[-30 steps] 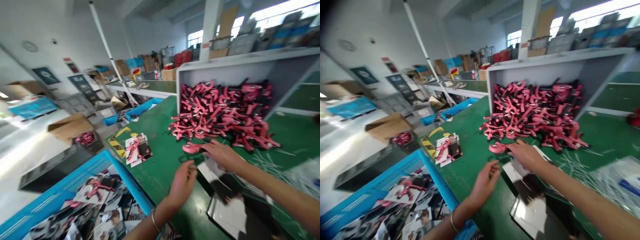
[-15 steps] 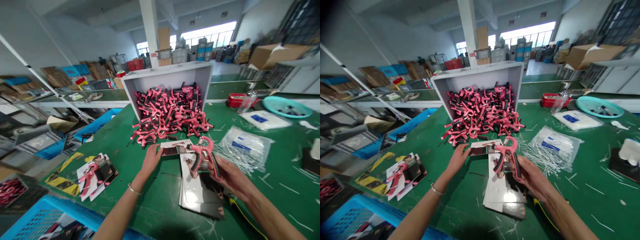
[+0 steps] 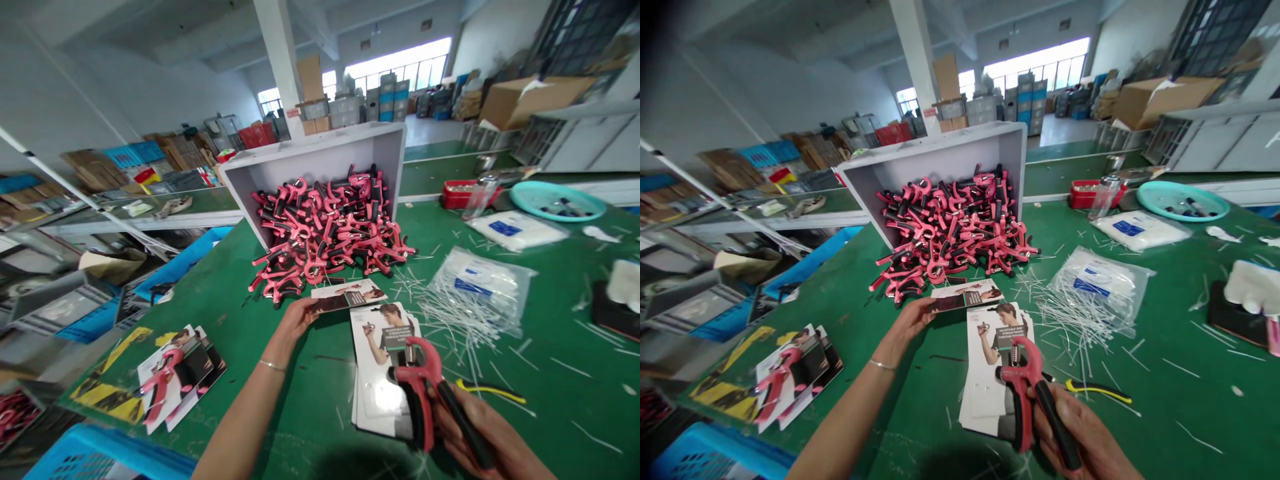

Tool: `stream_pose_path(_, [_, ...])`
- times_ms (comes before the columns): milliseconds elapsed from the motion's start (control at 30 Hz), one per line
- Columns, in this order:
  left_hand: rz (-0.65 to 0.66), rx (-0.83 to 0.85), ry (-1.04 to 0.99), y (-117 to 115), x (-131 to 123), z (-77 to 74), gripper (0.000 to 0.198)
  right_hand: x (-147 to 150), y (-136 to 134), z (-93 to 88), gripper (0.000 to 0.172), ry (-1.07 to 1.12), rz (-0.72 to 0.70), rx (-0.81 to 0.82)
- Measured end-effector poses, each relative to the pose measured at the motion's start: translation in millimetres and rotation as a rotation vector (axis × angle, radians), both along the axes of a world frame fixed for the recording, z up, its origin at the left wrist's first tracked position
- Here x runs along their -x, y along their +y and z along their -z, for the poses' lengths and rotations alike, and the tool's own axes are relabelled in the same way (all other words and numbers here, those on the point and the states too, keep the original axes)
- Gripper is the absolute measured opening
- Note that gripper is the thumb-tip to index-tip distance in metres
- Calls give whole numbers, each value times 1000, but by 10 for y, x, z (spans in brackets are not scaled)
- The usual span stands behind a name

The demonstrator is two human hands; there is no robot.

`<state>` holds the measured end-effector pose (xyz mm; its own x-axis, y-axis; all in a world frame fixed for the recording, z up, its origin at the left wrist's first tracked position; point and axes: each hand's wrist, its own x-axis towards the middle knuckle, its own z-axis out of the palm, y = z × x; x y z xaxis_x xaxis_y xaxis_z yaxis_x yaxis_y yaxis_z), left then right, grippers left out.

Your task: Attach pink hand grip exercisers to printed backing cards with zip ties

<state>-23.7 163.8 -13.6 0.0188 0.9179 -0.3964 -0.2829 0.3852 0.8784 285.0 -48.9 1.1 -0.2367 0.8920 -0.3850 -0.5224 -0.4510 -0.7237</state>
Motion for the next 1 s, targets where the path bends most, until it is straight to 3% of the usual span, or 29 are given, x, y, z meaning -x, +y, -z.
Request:
stream_pose_path(67, [-12, -36, -66, -308, -129, -86, 21, -92, 1, 16, 33, -17, -6, 3])
stream_pose_path(200, [64, 17, -252, -1246, -563, -224, 36, -330, 23, 56, 36, -19, 76, -22])
stream_pose_path(333, [-2, 33, -328, -1935, -1016, -324, 40, -445, 132, -12, 28, -11, 148, -54])
stream_pose_path(400, [129, 86, -357, -2097, -1075, -329, 37, -460, 185, -88, 23, -18, 143, -77])
stream_pose_path(467, [402, 173, -335, -2174, -999, -315, 32, -481, 215, -167, 21, -19, 141, -97])
stream_pose_path(533, [577, 184, -221, -2176, -844, -325, 28, -502, 224, -233, 20, 6, 143, -96])
stream_pose_path(567, [573, 129, -131, -2145, -763, -352, 27, -501, 226, -260, 20, 29, 140, -94])
stream_pose_path(700, [260, -395, 325, -1819, -564, -602, 35, -297, 260, -350, 23, 164, 45, -108])
stream_pose_path(800, [333, -754, 568, -1446, -547, -769, 50, 9, 371, -418, 27, 240, -108, -137])
stream_pose_path(900, [432, -907, 675, -1088, -529, -764, 38, 220, 589, -467, 31, 178, -268, -201])
stream_pose_path(1000, [405, -940, 763, -841, -475, -624, 31, 228, 861, -457, 37, -128, -330, -284])
